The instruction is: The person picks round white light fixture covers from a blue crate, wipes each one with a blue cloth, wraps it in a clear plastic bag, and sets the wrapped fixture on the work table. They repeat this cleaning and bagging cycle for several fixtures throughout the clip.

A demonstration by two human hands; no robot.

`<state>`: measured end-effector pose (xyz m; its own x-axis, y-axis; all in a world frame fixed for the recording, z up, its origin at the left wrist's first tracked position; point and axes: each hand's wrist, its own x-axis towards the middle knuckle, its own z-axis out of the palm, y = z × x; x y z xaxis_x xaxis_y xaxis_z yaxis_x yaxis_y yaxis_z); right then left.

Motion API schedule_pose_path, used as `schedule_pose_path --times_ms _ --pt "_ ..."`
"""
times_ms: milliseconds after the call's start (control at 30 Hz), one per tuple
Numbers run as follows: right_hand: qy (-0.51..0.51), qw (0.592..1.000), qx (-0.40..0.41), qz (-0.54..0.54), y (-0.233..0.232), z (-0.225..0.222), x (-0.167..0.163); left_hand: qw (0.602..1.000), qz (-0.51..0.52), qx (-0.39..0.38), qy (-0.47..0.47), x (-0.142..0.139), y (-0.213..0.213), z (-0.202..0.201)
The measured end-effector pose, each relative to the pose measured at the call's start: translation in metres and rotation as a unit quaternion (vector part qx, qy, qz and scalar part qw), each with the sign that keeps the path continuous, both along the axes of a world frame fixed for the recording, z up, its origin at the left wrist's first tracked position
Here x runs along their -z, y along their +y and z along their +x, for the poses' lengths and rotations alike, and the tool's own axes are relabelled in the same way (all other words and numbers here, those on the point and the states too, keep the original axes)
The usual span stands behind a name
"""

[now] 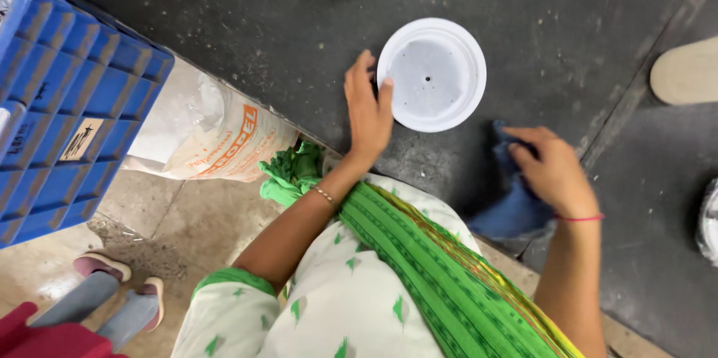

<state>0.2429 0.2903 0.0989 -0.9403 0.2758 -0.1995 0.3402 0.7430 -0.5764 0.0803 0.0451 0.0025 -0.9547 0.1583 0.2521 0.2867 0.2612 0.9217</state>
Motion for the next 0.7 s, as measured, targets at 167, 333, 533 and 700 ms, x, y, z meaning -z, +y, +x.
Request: schedule_pose_path --times_ms 167,333,533,700 --pt "-0.004 0.994 0.112 -0.015 0.014 0.019 -0.020 0.993 0.070 -0.026 -0.094 -0.003 -0.045 0.000" --pt "0.039 0.992 0.105 0.048 0.030 0.012 -0.019 0.988 0.076 -0.076 -0.114 -0.006 -0.102 0.013" --pt "0.107 0.976 0.059 0.181 0.043 -0.017 -0.025 0.980 0.062 -0.144 -0.120 0.035 -0.177 0.022" --pt "0.052 0.994 0.099 -0.003 -0.030 -0.072 -0.039 0.966 -0.061 -0.211 -0.139 0.085 -0.241 0.015"
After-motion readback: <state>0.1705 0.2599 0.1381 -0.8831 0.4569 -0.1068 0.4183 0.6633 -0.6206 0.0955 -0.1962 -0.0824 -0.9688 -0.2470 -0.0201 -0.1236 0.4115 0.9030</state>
